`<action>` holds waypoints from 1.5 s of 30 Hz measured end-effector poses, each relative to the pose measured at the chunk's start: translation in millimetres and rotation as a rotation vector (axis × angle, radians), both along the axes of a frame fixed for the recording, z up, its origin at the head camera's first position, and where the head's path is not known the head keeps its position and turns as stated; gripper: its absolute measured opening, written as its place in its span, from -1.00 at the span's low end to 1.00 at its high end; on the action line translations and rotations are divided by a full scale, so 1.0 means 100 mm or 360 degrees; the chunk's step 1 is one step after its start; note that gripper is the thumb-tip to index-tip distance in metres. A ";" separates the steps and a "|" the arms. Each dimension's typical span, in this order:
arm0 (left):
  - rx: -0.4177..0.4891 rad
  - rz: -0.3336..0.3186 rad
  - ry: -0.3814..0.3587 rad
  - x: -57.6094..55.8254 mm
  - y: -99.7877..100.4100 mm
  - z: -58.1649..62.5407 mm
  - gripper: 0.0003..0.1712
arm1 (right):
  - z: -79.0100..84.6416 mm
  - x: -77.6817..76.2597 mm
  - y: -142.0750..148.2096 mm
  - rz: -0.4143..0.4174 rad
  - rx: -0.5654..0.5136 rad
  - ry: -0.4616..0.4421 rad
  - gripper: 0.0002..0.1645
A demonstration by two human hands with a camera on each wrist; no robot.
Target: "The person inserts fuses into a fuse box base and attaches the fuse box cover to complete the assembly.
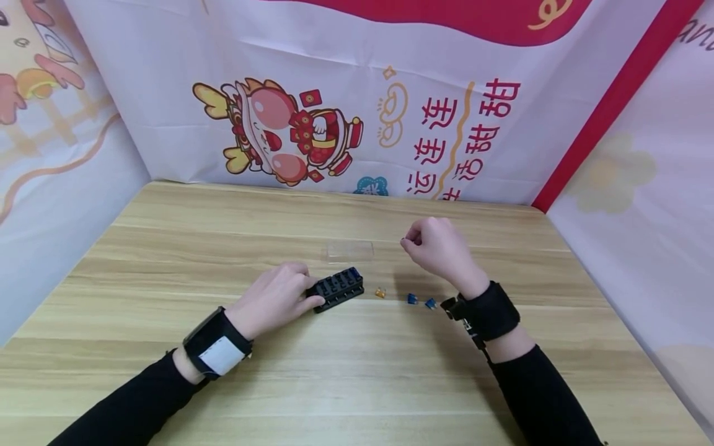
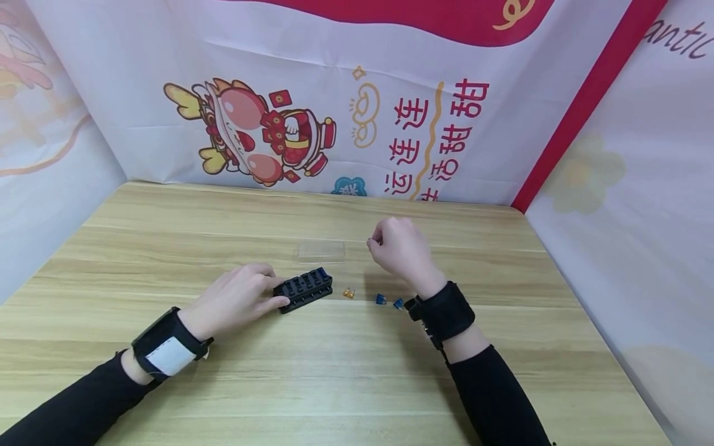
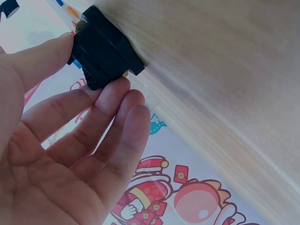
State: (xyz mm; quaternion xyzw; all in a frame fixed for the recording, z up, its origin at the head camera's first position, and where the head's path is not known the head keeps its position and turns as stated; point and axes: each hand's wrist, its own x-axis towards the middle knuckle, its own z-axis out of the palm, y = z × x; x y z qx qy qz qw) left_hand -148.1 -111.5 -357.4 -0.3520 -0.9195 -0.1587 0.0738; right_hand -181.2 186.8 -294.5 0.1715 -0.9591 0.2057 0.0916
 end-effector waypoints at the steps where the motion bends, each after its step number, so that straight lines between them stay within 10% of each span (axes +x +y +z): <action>1: 0.0001 -0.0001 -0.0003 0.00 0.00 0.00 -0.68 | 0.00 0.00 -0.01 0.0005 0.0000 0.0005 -0.86; 45: 0.0021 -0.0017 0.0022 -0.02 0.00 0.00 -0.70 | -0.07 -0.01 -0.72 0.0141 -0.0131 -0.0554 -0.78</action>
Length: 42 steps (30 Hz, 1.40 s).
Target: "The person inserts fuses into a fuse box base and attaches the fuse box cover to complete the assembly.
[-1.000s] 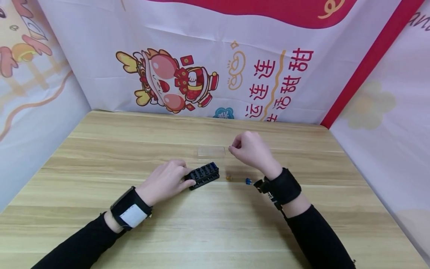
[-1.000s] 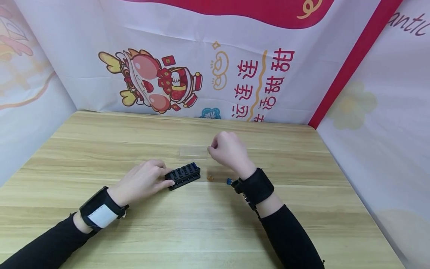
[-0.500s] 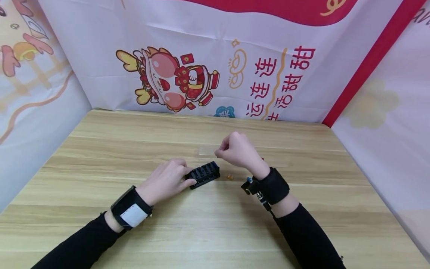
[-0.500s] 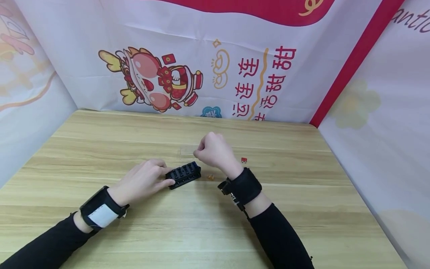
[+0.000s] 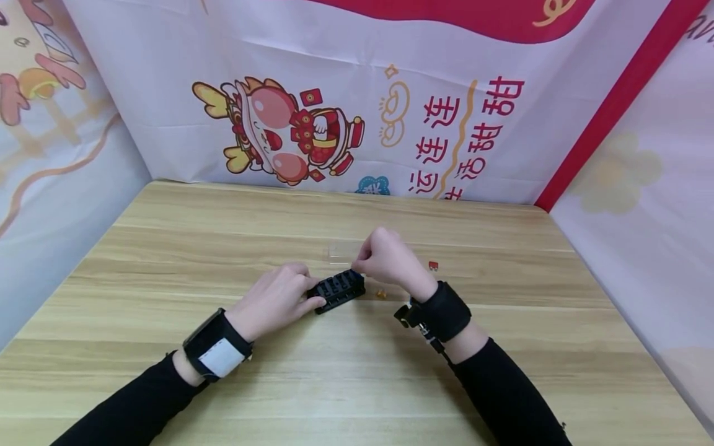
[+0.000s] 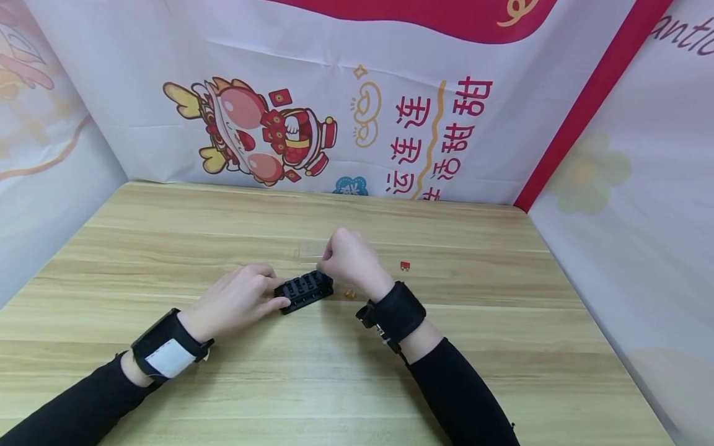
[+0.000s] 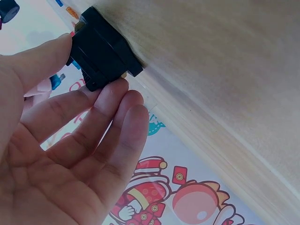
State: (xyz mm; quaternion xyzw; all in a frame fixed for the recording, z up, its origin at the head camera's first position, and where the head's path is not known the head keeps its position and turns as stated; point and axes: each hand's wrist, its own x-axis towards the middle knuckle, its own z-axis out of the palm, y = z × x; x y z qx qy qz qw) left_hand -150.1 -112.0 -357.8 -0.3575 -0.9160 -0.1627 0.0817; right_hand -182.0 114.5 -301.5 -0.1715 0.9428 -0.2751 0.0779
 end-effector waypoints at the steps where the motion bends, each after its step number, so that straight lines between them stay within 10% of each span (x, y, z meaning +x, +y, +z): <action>1: 0.0002 -0.0001 0.0004 0.00 0.00 0.00 -0.71 | -0.01 0.00 -0.01 0.0002 0.0006 0.0002 -0.78; 42: 0.0002 0.0048 -0.0044 0.01 0.00 0.03 -0.68 | -0.06 -0.01 -0.14 -0.0145 0.0090 -0.0068 -0.80</action>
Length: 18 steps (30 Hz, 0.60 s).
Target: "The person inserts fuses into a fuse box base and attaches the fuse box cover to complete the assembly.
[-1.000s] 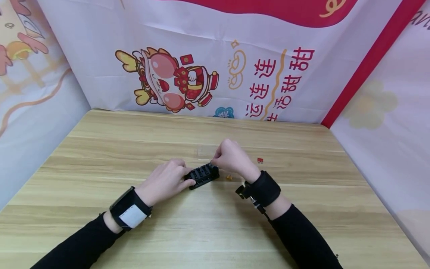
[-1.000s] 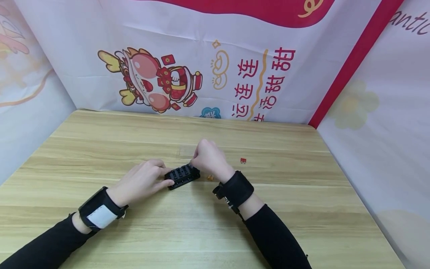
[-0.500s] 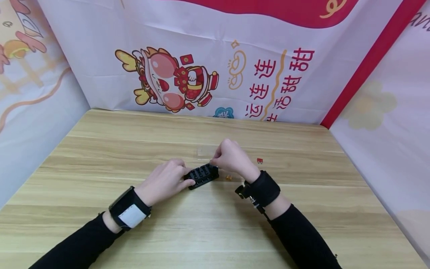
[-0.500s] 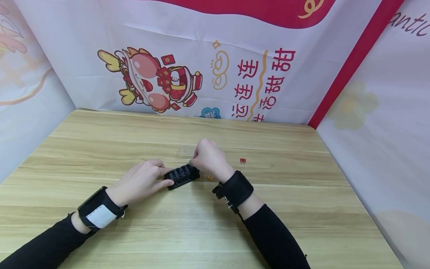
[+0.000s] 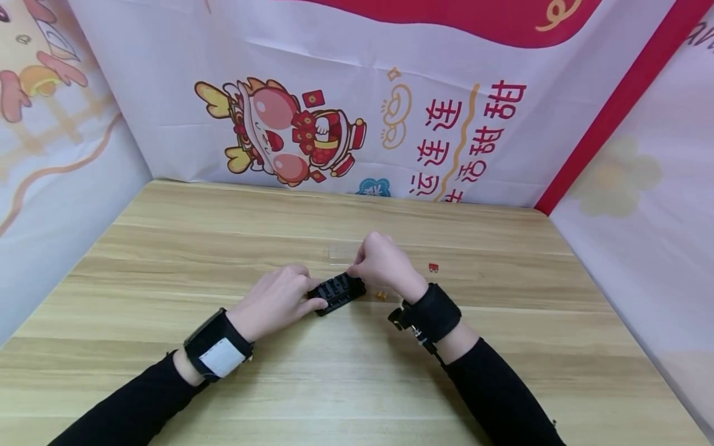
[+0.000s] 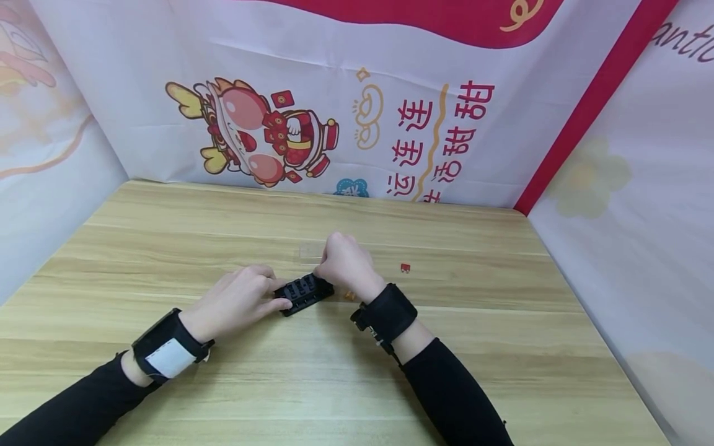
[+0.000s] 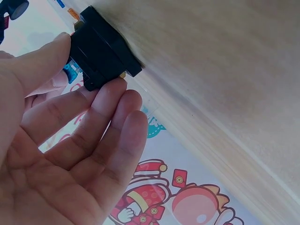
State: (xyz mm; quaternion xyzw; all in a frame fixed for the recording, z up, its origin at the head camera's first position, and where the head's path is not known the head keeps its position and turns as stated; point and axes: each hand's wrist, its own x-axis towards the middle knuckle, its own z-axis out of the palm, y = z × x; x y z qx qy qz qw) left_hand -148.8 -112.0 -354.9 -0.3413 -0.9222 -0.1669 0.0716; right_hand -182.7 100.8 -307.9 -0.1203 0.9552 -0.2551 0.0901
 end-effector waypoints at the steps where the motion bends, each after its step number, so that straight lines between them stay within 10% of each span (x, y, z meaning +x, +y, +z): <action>1: 0.0000 0.0000 0.0001 0.00 0.00 0.00 -0.68 | 0.00 0.00 0.00 -0.0009 0.0004 0.0002 -0.80; 18: 0.0019 -0.0015 0.0010 0.00 0.00 -0.02 -0.66 | -0.06 -0.01 -0.01 -0.0026 -0.0013 -0.0027 -0.78</action>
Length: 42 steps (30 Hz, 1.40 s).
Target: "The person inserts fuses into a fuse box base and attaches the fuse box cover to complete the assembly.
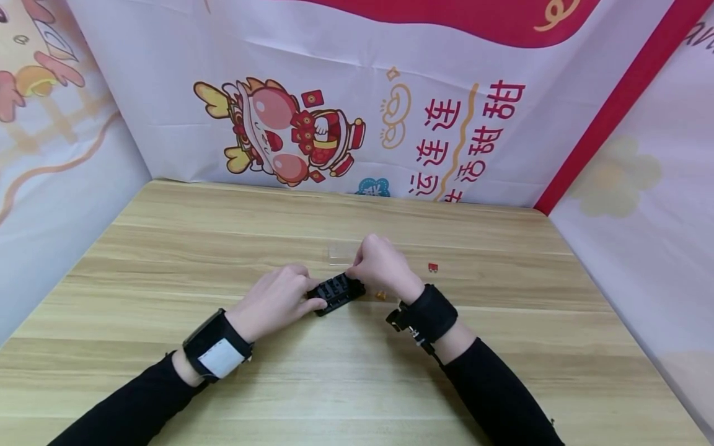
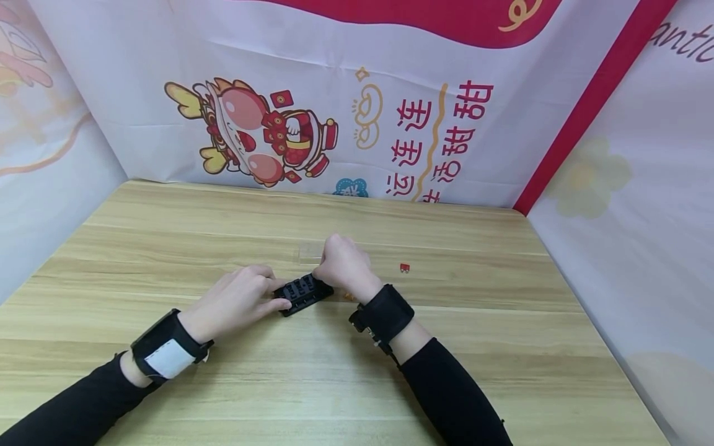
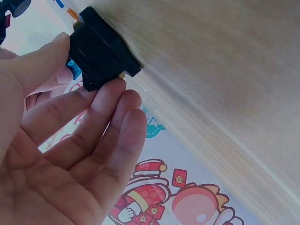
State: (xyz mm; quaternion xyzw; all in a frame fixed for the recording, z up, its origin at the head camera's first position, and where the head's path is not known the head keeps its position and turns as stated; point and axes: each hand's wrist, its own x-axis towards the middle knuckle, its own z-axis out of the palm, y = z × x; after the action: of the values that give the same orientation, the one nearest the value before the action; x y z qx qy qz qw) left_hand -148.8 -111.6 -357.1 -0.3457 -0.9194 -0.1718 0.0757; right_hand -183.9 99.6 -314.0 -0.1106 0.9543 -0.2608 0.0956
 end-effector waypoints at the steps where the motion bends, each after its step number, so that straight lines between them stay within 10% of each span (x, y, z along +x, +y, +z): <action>1: -0.0001 0.0000 0.0000 0.00 0.00 0.00 -0.67 | -0.01 0.00 0.00 0.0001 -0.0001 -0.0001 -0.78; 42: 0.0026 -0.0004 0.0013 0.02 0.01 -0.03 -0.69 | -0.06 0.04 -0.03 -0.0032 0.0003 0.0075 -0.68</action>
State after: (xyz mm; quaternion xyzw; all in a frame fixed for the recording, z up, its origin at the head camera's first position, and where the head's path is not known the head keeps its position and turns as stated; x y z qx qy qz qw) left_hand -146.4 -110.4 -359.7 -0.3471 -0.9171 -0.1780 0.0821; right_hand -180.3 96.5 -320.1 -0.1071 0.9576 -0.2581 0.0706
